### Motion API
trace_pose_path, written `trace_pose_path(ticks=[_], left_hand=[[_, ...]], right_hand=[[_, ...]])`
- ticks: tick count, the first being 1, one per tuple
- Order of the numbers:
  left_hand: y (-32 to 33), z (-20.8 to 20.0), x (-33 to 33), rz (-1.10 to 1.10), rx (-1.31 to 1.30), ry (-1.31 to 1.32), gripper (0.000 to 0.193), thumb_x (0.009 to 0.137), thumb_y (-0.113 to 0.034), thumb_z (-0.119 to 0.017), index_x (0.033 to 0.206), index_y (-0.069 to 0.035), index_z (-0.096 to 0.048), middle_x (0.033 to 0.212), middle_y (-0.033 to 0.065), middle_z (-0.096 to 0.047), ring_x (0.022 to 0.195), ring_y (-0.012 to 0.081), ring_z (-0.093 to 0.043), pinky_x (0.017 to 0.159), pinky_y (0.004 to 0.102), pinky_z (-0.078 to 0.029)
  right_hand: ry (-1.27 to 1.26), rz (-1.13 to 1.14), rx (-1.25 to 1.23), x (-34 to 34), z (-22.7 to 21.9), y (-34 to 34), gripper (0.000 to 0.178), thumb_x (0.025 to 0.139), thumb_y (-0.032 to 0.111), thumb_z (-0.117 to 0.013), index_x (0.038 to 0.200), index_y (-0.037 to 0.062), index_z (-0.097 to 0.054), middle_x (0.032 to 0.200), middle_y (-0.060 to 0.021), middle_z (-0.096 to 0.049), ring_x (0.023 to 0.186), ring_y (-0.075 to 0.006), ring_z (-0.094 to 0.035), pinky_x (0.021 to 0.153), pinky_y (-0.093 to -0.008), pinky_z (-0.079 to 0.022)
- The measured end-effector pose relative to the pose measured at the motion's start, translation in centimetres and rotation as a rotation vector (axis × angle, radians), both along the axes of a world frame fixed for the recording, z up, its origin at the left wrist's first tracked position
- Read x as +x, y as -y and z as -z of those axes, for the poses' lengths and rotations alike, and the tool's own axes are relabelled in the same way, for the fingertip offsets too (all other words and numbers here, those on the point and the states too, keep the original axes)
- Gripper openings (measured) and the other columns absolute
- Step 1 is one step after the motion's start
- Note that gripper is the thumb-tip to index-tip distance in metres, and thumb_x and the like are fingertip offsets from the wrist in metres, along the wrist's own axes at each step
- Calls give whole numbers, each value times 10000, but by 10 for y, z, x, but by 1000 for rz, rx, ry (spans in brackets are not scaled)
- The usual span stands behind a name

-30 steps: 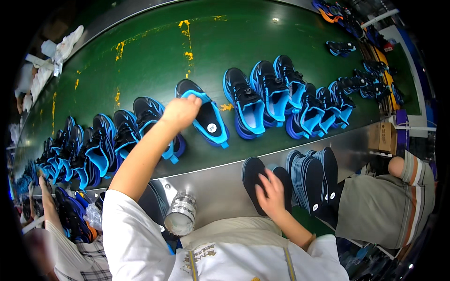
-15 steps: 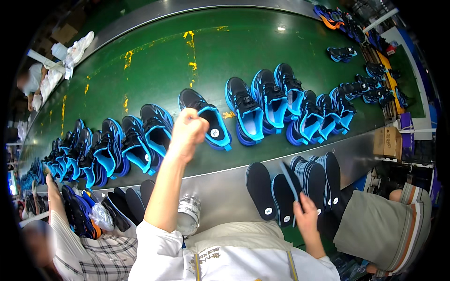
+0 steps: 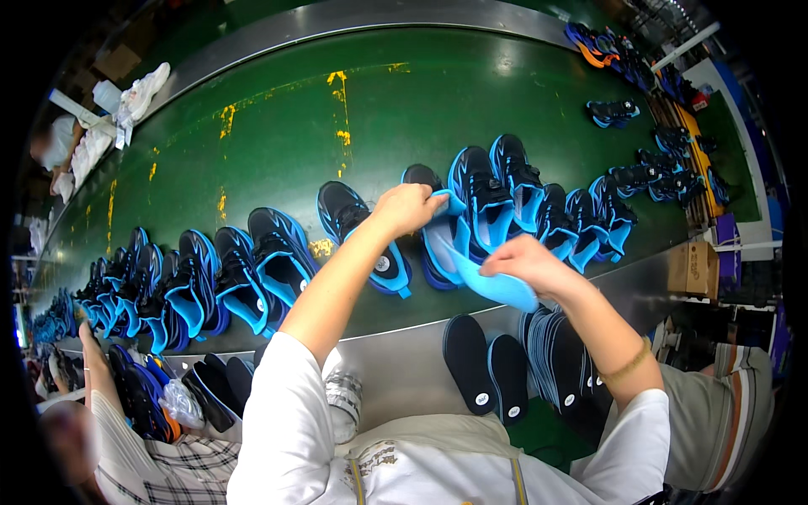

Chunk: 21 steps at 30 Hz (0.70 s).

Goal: The person inserts black insoles into blue and black athletic shoes on a conveyor belt, then retrieves a shoe from a plastic bag on a nearby shelf and continues inserting insoles into the shoes on the belt.

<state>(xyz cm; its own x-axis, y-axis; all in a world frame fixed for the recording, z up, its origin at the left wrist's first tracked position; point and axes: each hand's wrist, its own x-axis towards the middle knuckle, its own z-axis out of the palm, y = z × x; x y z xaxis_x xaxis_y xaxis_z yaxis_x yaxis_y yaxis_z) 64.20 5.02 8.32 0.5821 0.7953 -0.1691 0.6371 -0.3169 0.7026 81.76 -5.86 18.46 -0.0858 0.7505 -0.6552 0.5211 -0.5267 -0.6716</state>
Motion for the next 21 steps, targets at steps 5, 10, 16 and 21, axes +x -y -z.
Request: trace_pose_path(ticks=[5,10,16,21], left_hand=[[-6,11,-4,29,-210,38,502,822,-461,-494,704,20,-579,682,203,-576,673,332,-574,625,413,-426],[6,17,-13,-23,-247,72,489,822,-439,-505,707,32,-568,662,208,-563,649,306,-559,621,387,-420],[17,15,-7,-63,-212,86,470,820,-430,-506,721,24,-577,686,222,-572,682,344,-565,636,398,-427],[20,18,-13,-81,-178,69,491,812,-452,-506,734,27,-584,706,219,-583,700,337,-573,653,393,-431]], right_hand=[[533,-407,460,-38,93,-14,134,671,76,-540,628,-27,-614,701,-247,-585,652,-334,-596,650,-394,-483],[678,-553,581,-54,101,12,126,714,14,-502,786,-56,-578,918,-211,-507,847,-323,-553,715,-363,-489],[800,-479,600,-49,115,9,118,724,6,-495,813,-49,-549,939,-197,-489,875,-322,-524,711,-358,-489],[811,-388,803,-55,89,22,192,752,134,-553,836,-38,-573,957,-208,-500,899,-329,-505,735,-382,-474]])
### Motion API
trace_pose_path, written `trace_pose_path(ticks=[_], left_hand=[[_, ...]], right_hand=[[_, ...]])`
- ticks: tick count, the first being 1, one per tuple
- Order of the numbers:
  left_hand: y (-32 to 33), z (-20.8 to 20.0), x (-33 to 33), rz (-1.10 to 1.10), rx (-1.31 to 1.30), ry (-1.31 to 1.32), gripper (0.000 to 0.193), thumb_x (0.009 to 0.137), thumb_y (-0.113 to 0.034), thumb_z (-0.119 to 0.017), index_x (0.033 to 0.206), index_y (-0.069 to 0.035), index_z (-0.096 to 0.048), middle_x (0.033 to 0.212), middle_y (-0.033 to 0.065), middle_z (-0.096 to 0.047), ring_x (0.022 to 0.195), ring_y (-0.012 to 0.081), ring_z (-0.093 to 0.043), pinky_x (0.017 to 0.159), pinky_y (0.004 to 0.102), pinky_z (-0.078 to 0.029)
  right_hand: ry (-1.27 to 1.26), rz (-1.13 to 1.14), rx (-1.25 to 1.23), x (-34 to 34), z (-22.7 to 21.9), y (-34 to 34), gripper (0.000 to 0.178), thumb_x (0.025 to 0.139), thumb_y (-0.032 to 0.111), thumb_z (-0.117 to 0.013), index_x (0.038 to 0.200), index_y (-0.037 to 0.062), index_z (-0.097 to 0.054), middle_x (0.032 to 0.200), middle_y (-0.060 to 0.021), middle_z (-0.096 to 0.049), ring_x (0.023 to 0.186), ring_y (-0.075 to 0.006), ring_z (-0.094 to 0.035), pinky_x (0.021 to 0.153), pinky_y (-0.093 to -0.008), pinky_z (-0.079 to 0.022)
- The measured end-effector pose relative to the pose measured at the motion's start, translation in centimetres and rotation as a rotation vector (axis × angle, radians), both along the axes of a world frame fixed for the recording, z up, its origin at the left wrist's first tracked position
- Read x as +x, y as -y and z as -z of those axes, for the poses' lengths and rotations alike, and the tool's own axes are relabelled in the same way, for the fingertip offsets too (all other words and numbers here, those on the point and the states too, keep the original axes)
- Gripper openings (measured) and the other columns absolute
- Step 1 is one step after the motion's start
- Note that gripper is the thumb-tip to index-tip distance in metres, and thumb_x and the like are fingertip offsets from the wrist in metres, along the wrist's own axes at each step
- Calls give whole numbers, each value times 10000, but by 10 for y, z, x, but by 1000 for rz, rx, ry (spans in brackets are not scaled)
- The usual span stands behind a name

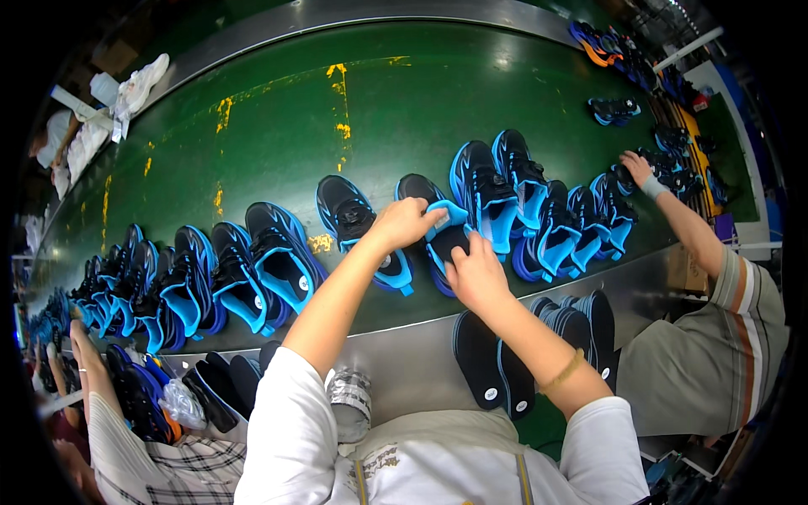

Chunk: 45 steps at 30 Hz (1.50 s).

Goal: The person inserts black insoles into blue and black athletic shoes on a conveyor belt, then retrieves a shoe from a plastic bag on a nearby shelf and continues inserting insoles into the shoes on the belt.

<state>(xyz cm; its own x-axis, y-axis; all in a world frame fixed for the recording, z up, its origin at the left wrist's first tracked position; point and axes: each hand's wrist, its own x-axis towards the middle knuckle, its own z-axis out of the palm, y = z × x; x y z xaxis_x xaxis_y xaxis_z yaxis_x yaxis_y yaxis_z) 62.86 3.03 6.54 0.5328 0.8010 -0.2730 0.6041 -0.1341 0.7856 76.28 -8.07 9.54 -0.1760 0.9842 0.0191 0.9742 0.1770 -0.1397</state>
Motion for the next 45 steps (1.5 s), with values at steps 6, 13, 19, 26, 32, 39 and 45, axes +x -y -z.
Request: trace_pose_path(ticks=[6,13,19,26,32,39,45], left_hand=[[-2,0,2,-85,-208,106,559,805,-501,-497,762,48,-592,681,202,-577,684,278,-573,660,372,-430],[1,5,1,-88,-177,95,572,818,-492,-483,736,65,-582,652,201,-564,655,261,-559,630,370,-422],[5,-5,9,-81,-153,-28,543,838,-481,-416,815,28,-602,808,247,-595,825,387,-570,723,424,-441],[12,2,10,-94,22,-74,520,859,-471,-401,765,16,-556,729,238,-574,755,385,-560,659,436,-422],[14,2,7,-77,28,-68,511,861,-468,-402,765,13,-544,701,224,-567,736,383,-556,646,434,-421],[15,1,8,-77,1,-78,501,858,-470,-408,789,6,-549,711,203,-575,727,369,-563,658,429,-426],[18,10,16,-323,305,110,319,787,-221,-598,998,-33,-450,804,173,-574,754,344,-575,606,396,-458]], right_hand=[[218,31,-629,0,-15,-18,204,714,161,-589,808,-14,-635,893,-210,-565,852,-330,-552,729,-360,-481],[181,-154,-361,6,9,-13,145,688,78,-551,760,-25,-624,863,-186,-565,816,-291,-564,676,-335,-494],[130,-185,-262,23,49,-24,129,721,102,-520,755,-1,-590,824,-148,-573,807,-275,-559,667,-338,-485],[219,-191,-567,17,40,-39,245,778,185,-503,895,5,-620,987,-150,-582,911,-280,-530,802,-362,-424],[527,-343,-888,11,31,-44,331,774,187,-530,1053,30,-610,1122,-144,-513,1063,-296,-422,882,-319,-357],[605,-632,-916,6,27,-69,247,695,123,-609,932,75,-654,944,-87,-640,890,-204,-606,726,-299,-474],[448,-602,-704,19,14,-43,297,782,241,-461,841,41,-672,977,-119,-626,994,-226,-557,1008,-403,-231]])
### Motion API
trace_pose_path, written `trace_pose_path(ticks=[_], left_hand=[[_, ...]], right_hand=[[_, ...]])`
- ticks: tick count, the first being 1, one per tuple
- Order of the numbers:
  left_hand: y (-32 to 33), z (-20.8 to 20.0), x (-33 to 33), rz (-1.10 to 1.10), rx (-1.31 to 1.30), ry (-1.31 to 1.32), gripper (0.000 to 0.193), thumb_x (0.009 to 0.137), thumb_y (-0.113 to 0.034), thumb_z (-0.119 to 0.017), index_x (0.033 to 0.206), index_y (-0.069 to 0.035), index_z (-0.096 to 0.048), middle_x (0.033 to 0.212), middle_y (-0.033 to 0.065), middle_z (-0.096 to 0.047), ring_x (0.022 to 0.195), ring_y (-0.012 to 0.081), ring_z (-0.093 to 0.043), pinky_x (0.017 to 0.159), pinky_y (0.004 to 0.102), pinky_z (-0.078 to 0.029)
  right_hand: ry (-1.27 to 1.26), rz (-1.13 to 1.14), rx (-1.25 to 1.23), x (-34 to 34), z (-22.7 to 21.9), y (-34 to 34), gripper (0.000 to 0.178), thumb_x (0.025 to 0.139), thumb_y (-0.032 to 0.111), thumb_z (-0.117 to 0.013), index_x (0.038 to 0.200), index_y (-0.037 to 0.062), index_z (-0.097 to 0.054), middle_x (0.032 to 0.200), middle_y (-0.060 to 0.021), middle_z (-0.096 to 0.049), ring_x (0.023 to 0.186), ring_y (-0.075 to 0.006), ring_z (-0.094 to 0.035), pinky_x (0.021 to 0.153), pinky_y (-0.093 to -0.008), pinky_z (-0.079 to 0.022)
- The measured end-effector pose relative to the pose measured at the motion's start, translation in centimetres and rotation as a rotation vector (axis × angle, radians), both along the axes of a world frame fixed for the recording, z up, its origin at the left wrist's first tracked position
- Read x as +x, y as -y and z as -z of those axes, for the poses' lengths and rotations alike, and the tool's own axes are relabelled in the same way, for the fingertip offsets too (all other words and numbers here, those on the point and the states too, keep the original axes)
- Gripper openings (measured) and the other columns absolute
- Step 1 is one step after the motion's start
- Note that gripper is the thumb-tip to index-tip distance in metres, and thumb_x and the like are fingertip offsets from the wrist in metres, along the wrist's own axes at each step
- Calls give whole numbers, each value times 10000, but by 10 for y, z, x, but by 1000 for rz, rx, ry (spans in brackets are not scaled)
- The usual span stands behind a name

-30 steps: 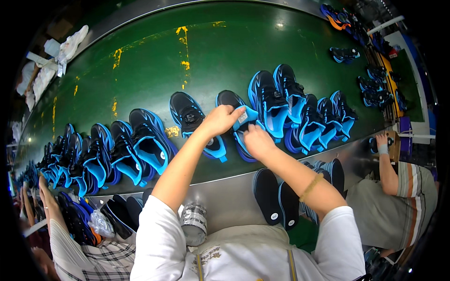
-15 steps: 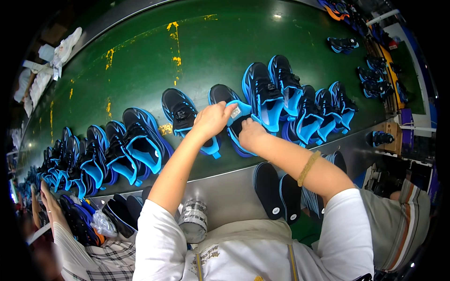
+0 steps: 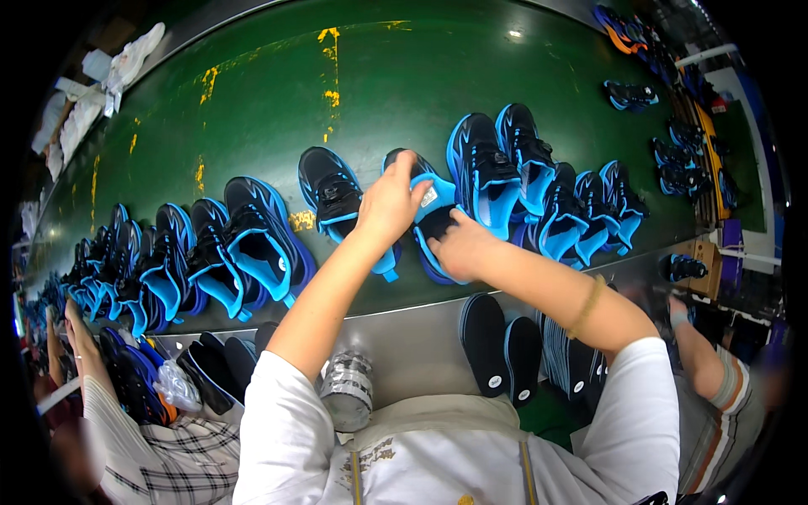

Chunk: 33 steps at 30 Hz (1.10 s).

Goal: The person inserts black insoles into blue and black athletic shoes on a conveyor belt, then retrieves a shoe from a plastic bag on a nearby shelf and continues inserting insoles into the shoes on the belt.

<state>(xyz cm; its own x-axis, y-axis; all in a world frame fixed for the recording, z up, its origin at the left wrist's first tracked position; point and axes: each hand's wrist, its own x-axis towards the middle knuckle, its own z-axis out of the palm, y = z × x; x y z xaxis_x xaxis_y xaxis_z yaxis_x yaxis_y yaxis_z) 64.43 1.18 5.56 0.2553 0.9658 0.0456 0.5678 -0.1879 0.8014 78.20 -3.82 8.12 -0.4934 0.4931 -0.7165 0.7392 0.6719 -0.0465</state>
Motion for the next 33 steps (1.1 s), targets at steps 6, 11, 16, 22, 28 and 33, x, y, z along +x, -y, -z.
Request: trace_pose_path(ticks=[6,11,16,22,28,33], left_hand=[[2,-2,12,309,327,-299,268,696,-168,-626,879,-55,-467,768,118,-509,667,297,-566,584,388,-463],[2,-3,-1,422,250,-377,355,669,-222,-663,898,-53,-450,806,114,-505,705,302,-562,601,394,-458],[42,-16,0,472,470,-414,184,690,-166,-584,806,-77,-472,744,75,-482,648,237,-535,565,339,-437],[28,-6,-3,505,540,-677,117,691,-137,-513,789,-79,-488,734,55,-498,651,210,-542,577,327,-432],[1,-12,-4,551,537,-733,87,728,-116,-498,787,-56,-475,720,68,-508,653,221,-556,589,332,-436],[2,-18,-9,478,541,-808,88,727,-116,-505,785,-61,-468,725,70,-521,637,212,-570,572,323,-447]], right_hand=[[93,254,-330,-8,-17,13,622,814,410,-238,1084,-64,-536,982,-223,-593,1041,-230,-523,1066,-418,-31],[-745,391,540,16,6,68,199,743,201,-572,799,11,-569,798,-113,-574,885,-262,-535,921,-413,-324],[-925,578,621,34,28,130,133,686,77,-653,738,40,-537,874,-77,-559,922,-262,-528,768,-370,-412],[-791,603,620,28,1,121,295,745,108,-601,1032,44,-571,1117,-104,-529,1077,-272,-473,848,-378,-364],[-340,1283,960,86,-17,121,1004,650,480,-677,1365,27,-137,1374,-305,-63,1275,-456,-87,971,-607,-96],[-201,1392,950,137,14,99,1048,565,477,-738,1383,171,-159,1358,-276,-59,1226,-524,-104,944,-644,-145]])
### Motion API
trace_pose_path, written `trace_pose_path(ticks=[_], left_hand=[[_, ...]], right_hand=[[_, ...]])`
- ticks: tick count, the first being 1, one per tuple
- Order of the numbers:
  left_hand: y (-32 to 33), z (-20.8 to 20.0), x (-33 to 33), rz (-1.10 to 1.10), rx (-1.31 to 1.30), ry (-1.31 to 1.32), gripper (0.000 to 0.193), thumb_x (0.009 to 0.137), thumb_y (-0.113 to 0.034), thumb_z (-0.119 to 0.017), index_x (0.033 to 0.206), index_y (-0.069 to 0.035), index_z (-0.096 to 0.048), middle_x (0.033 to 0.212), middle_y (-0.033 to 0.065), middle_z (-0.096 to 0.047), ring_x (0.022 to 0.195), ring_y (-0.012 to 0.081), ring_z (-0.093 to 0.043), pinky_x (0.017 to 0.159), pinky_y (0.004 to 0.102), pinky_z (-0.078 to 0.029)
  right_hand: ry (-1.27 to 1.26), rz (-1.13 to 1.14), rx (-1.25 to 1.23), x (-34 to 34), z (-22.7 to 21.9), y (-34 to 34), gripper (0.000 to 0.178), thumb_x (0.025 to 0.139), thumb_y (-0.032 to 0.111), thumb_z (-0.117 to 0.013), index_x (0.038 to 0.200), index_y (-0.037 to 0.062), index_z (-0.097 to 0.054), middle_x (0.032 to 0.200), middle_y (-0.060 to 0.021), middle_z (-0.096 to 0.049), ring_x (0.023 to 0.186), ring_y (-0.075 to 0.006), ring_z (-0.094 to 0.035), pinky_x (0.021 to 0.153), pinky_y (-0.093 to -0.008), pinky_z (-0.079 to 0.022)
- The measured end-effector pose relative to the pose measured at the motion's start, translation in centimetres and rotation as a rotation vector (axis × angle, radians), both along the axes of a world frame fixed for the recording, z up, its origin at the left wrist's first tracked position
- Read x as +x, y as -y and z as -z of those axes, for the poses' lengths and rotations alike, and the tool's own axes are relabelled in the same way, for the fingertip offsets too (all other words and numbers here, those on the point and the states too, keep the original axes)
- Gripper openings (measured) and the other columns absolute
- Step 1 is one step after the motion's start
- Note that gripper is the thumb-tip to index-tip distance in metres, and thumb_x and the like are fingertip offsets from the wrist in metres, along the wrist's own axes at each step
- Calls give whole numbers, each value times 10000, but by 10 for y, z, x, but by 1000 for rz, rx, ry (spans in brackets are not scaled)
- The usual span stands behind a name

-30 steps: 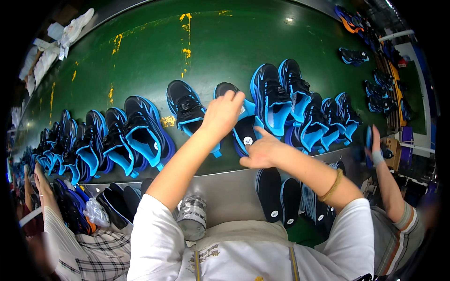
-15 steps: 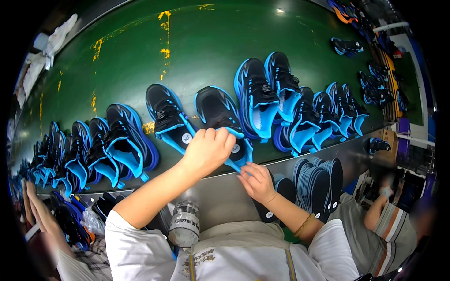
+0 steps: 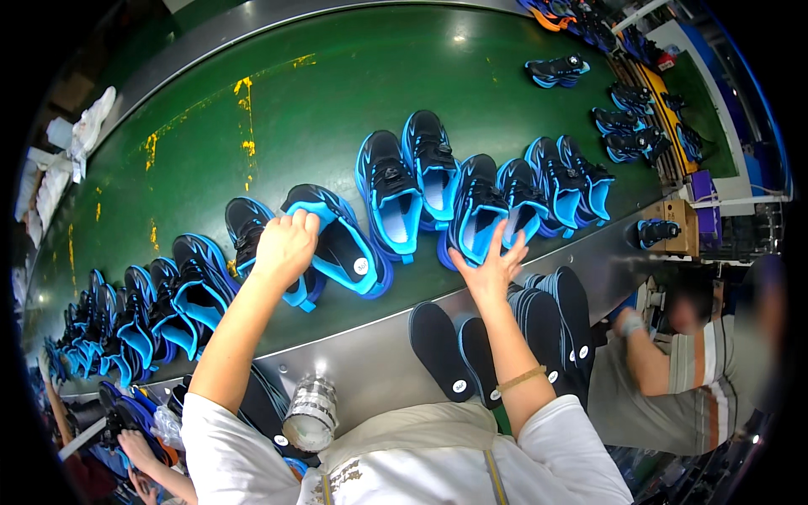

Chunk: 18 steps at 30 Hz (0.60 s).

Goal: The person inserts black insoles into blue and black athletic shoes on a conveyor belt, then retrieves a shoe from a plastic bag on a nearby shelf and continues inserting insoles into the shoes on the belt.

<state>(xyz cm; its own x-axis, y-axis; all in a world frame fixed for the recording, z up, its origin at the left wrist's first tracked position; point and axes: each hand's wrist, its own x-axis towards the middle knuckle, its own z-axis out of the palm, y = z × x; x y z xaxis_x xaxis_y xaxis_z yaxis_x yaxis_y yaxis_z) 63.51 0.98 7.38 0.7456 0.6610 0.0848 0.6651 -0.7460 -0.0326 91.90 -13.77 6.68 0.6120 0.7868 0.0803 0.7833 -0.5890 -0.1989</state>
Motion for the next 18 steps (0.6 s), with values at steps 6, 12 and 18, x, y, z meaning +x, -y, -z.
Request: trace_pose_path(ticks=[6,12,18], left_hand=[[14,-3,2,-213,-268,371,131,815,-118,-478,773,0,-440,709,183,-529,615,351,-548,595,412,-457],[28,-40,7,-413,-491,687,154,851,-115,-447,759,1,-407,714,167,-524,679,305,-538,615,370,-419],[36,-66,54,-324,-781,707,177,836,-190,-500,785,-31,-439,661,132,-554,584,199,-542,536,335,-432]], right_hand=[[15,-231,-8,116,-9,-20,1023,527,408,-773,1370,276,-210,1374,-229,-173,1232,-461,-193,972,-582,-174],[177,-469,161,88,-53,-13,781,674,169,-680,1342,144,-277,1337,-212,-252,1216,-395,-270,977,-539,-214],[-56,-705,-234,-34,-37,136,421,689,349,-644,986,68,-547,914,-90,-522,846,-252,-482,688,-365,-383]])
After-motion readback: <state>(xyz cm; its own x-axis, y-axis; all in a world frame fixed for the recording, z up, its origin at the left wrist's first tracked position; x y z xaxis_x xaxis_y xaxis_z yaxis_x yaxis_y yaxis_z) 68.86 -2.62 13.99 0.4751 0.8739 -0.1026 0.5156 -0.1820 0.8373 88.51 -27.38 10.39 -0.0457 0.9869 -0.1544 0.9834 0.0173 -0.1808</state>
